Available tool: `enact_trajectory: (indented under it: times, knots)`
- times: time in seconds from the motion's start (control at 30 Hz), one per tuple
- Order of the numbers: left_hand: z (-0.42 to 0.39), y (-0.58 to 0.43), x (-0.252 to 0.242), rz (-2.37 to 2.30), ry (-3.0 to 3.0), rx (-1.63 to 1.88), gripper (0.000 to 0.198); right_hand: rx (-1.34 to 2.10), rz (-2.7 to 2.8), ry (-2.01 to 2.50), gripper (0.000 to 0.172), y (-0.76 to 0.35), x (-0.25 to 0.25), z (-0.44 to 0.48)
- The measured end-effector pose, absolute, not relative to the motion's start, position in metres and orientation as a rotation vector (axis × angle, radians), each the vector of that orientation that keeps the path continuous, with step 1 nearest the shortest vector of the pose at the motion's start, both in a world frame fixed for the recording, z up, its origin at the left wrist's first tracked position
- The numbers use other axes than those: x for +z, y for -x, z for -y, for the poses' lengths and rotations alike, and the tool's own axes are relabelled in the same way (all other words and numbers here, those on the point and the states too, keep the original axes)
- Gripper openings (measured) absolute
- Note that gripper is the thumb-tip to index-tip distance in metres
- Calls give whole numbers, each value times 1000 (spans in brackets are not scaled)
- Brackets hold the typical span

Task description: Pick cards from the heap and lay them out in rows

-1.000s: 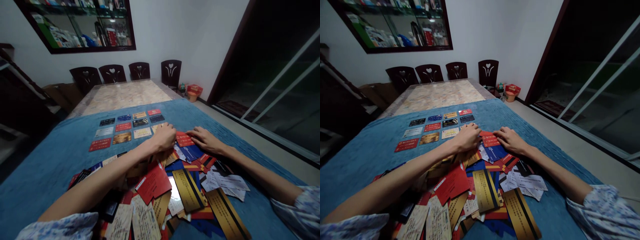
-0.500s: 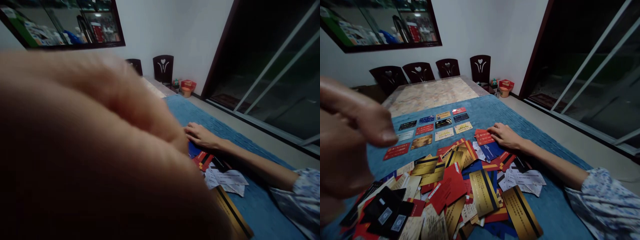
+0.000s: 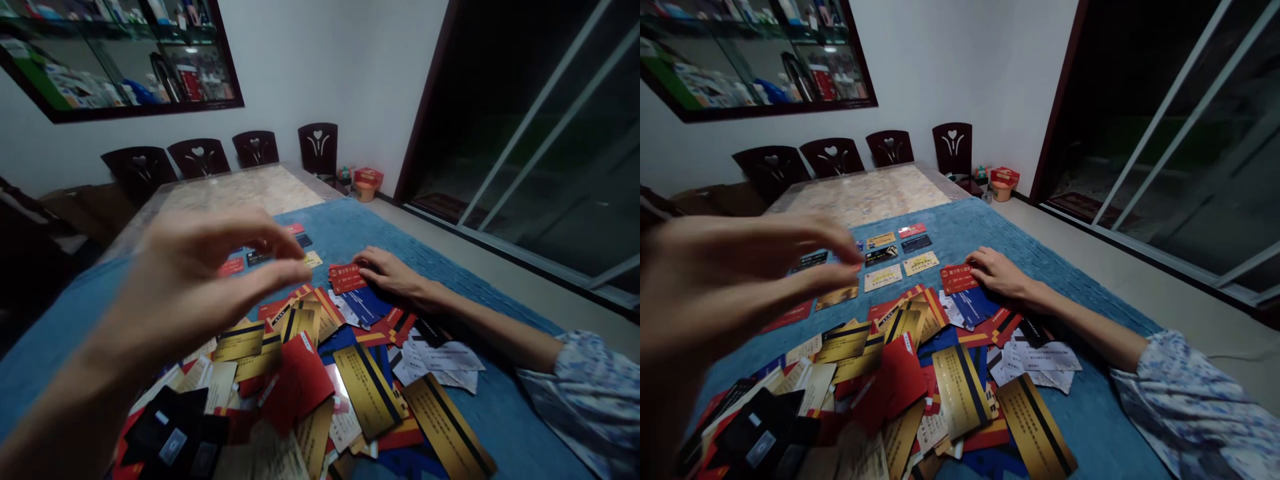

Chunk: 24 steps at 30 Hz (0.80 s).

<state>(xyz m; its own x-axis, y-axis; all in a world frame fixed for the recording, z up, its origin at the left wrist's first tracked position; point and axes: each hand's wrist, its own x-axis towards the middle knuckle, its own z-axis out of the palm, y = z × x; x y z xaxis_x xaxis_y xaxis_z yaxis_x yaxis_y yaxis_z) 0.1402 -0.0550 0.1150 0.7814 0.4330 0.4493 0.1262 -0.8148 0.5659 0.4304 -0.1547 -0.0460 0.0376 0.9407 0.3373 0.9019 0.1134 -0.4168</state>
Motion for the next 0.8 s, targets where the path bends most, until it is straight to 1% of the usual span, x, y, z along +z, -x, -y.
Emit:
enact_trajectory:
  times: [0.07,0.13,0.23,0.33,0.47,0.57,0.63,0.73,0.8]
  knots:
    - [47,-154,104,-466,-2576,798,22,105,1863,1774,23,-431,-46,154]
    - [29,-174,82,-498,-2713,720,19,87,1869,1789,23,-431,-46,153]
    - [1,-197,42,-609,-2919,496,16,-9,1916,1880,27,-431,-48,153]
    - [-16,-205,15,-745,-3053,309,18,-81,2045,2018,31,-432,-47,153]
    - [-25,-207,2,-820,-3060,128,22,-149,2195,2120,28,-432,-33,141]
    - [-32,-212,-2,-833,-3040,47,28,-247,2233,2115,27,-426,-17,113]
    - [-38,-216,-3,-848,-3016,-18,32,-199,2281,2118,33,-419,-11,88]
    - [-45,-221,-4,-846,-2968,-103,32,-81,2388,2109,51,-409,-10,51]
    - [-49,-224,-4,-817,-2946,-125,29,-48,2403,2118,59,-403,-13,34]
